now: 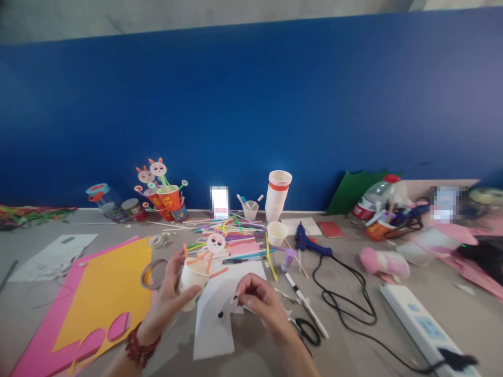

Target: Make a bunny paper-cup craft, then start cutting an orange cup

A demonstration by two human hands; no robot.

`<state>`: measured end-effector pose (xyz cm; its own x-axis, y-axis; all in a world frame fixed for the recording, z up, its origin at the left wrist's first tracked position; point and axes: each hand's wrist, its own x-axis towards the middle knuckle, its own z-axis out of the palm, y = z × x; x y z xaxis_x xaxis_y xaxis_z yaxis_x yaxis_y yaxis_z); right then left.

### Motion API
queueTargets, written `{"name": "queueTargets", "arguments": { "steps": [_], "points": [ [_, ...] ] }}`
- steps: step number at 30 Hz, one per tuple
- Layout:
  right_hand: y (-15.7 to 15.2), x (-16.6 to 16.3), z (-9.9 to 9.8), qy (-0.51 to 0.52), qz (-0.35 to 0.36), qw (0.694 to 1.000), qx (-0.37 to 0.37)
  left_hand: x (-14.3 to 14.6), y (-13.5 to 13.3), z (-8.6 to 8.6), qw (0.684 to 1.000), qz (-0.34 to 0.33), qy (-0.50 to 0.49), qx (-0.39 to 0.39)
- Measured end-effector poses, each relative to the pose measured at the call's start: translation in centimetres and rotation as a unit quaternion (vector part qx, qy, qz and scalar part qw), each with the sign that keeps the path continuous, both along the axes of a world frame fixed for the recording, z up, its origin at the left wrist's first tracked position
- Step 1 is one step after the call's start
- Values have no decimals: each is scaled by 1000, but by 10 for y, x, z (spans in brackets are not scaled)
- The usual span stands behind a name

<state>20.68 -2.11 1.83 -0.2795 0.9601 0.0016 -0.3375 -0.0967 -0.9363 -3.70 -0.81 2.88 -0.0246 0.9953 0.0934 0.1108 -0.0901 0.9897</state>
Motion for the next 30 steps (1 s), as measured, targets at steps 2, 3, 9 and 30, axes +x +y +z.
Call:
{"name": "queueTargets", "arguments": {
  "steps": [2, 3, 9, 30],
  "points": [
    [-2, -1, 17, 8, 23, 999, 23, 16, -1, 8, 1000, -26, -5, 10],
    [-3, -1, 25, 4, 33, 999, 33, 24, -2, 11, 999, -40, -2, 14],
    [2, 2, 49, -42, -3, 994, 98, 52, -7, 21, 988, -130, -48, 70],
    [1, 38, 57, -22, -122, 988, 92, 77, 9, 5, 928, -11, -371, -44]
  ]
}}
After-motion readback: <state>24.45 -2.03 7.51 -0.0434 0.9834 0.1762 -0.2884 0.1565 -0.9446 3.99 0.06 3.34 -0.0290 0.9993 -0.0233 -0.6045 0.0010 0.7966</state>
